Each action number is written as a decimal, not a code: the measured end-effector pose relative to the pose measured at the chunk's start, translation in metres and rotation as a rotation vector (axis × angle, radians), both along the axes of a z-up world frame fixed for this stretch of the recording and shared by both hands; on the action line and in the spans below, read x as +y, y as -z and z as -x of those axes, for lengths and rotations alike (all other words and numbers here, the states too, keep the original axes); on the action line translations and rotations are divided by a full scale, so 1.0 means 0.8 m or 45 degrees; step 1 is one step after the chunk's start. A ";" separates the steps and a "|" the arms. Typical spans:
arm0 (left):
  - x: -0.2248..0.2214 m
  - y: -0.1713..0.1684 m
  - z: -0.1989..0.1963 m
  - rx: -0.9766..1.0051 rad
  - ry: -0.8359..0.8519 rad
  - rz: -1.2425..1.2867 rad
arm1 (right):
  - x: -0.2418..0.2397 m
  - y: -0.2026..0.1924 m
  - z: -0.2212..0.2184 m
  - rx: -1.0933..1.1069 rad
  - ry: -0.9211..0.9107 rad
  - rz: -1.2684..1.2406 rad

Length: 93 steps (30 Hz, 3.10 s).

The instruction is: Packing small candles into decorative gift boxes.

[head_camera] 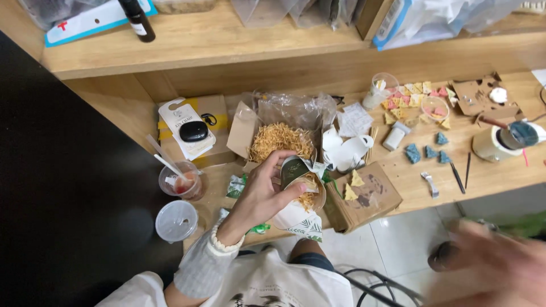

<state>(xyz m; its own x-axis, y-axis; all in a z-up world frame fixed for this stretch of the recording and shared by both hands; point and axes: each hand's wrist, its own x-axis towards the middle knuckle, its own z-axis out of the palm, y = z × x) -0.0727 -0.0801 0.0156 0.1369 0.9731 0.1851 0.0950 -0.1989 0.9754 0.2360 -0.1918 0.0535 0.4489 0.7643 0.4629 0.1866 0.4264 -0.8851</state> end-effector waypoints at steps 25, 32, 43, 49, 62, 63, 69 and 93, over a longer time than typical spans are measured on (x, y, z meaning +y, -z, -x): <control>-0.044 0.013 -0.037 -0.199 0.073 0.129 | 0.007 0.039 0.109 0.046 -0.266 0.000; -0.038 0.000 -0.029 -0.265 0.102 0.091 | 0.006 0.054 0.101 0.054 -0.282 -0.139; -0.032 -0.022 -0.007 -0.209 0.133 0.208 | 0.020 0.033 0.137 -0.215 -0.251 -0.264; -0.006 0.036 0.001 -0.304 0.180 0.194 | 0.045 0.034 0.144 -0.448 -0.416 -0.174; 0.012 0.030 -0.006 -0.026 -0.151 0.181 | 0.071 0.018 0.168 -1.103 -0.141 -0.243; 0.016 0.034 -0.005 -0.019 -0.166 0.148 | 0.072 0.021 0.167 -1.106 -0.115 -0.234; 0.023 0.047 -0.001 -0.064 -0.190 0.150 | 0.073 0.022 0.173 -0.894 -0.153 -0.226; 0.002 0.045 -0.004 -0.161 -0.144 0.148 | 0.056 0.021 0.179 -0.819 -0.171 -0.120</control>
<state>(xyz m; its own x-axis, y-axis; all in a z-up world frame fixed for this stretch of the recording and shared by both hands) -0.0692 -0.0783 -0.0202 0.0086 0.9968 0.0794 -0.0143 -0.0793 0.9967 0.0929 -0.1471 0.0369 -0.0358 0.7374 0.6745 0.6055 0.5529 -0.5724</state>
